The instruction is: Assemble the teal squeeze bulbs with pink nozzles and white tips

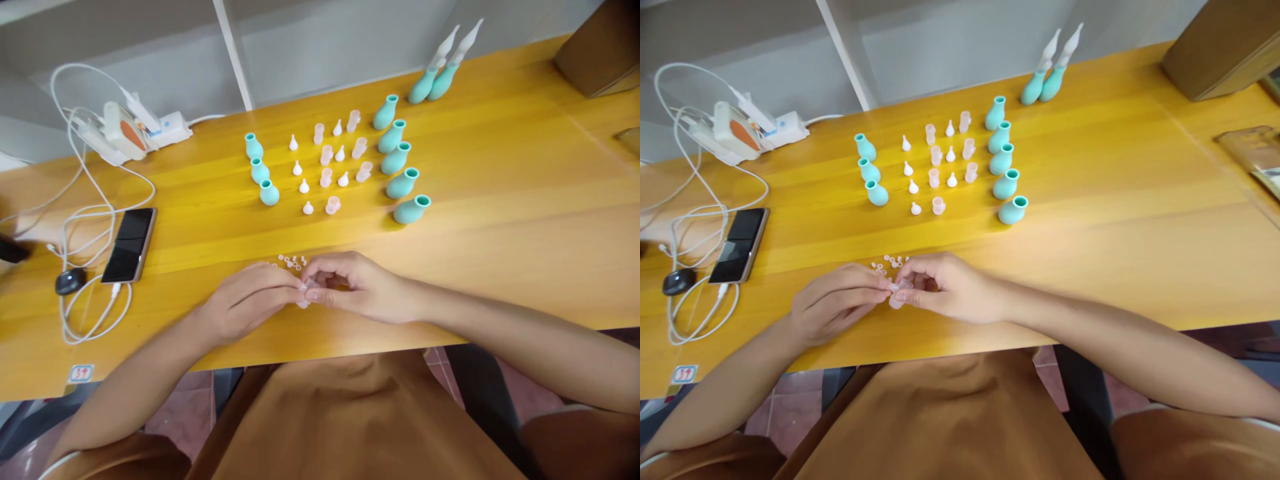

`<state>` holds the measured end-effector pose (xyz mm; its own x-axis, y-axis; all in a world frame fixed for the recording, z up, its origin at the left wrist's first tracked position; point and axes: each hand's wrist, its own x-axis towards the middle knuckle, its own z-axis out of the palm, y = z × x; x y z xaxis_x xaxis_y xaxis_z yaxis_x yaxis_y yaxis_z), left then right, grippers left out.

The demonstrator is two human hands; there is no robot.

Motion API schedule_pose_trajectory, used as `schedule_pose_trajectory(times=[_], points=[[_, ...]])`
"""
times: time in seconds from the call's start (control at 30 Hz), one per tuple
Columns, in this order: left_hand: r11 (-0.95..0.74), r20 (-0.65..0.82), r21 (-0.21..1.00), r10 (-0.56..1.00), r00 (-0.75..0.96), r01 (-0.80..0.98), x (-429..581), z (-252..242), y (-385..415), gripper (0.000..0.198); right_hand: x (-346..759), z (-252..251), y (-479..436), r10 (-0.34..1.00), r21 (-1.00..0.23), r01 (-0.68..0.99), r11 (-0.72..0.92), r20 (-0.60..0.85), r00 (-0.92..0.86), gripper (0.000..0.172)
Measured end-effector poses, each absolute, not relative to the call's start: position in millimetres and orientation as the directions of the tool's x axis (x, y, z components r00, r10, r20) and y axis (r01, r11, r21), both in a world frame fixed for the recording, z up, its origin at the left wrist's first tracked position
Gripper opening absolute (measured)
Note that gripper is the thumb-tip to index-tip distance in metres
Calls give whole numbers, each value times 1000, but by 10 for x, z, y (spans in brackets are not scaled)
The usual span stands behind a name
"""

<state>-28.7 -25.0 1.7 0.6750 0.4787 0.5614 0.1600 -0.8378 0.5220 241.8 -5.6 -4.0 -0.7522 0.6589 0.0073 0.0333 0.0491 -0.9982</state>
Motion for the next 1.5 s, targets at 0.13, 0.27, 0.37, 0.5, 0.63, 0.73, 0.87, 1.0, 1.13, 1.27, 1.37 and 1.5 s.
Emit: schedule_pose_trajectory(times=[0.13, 0.27, 0.37, 0.5, 0.63, 0.73, 0.87, 1.0, 1.13, 1.27, 1.37, 1.5], points=[[-855, 541, 484, 458, 706, 184, -293, 38, -260, 47, 2418, -42, -57, 666, -997, 38, 69, 17, -746, 25], [-822, 578, 504, 548, 605, 263, -212, 76, -257, 38, 2425, -26, -58, 657, -998, 16, 66, 32, -753, 26], [-713, 540, 643, 682, 494, 281, -152, 57, -239, 29, 2429, -14, -59, 670, -997, 4, 83, 53, -741, 26], [-560, 435, 812, 769, 469, 164, -127, -13, -218, 25, 2425, -12, -58, 672, -993, 19, 120, 68, -737, 24], [-447, 365, 890, 817, 447, 90, -108, -41, -206, 24, 2422, -10, -59, 669, -992, 17, 125, 72, -740, 24], [-398, 312, 912, 829, 464, 99, -112, -39, -206, 19, 2426, -1, -61, 666, -992, 11, 124, 75, -742, 25], [-448, 326, 878, 819, 472, 170, -145, -27, -219, 19, 2434, 6, -60, 665, -992, 20, 126, 70, -744, 26], [-598, 450, 777, 747, 489, 199, -152, 17, -226, 20, 2436, -8, -57, 673, -991, 15, 132, 79, -736, 26], [-670, 517, 716, 698, 495, 198, -139, 59, -243, 24, 2430, -20, -64, 684, -992, 11, 128, 80, -725, 25], [-672, 524, 696, 716, 461, 253, -144, 64, -283, 28, 2415, -25, -76, 716, -999, -5, 41, 33, -697, 29], [-662, 521, 691, 734, 437, 289, -151, 51, -308, 36, 2396, -38, -78, 751, -998, -61, -25, 22, -659, 32], [-620, 478, 734, 761, 439, 276, -153, 14, -331, 48, 2371, -45, -73, 792, -987, -132, -89, 10, -610, 35]])
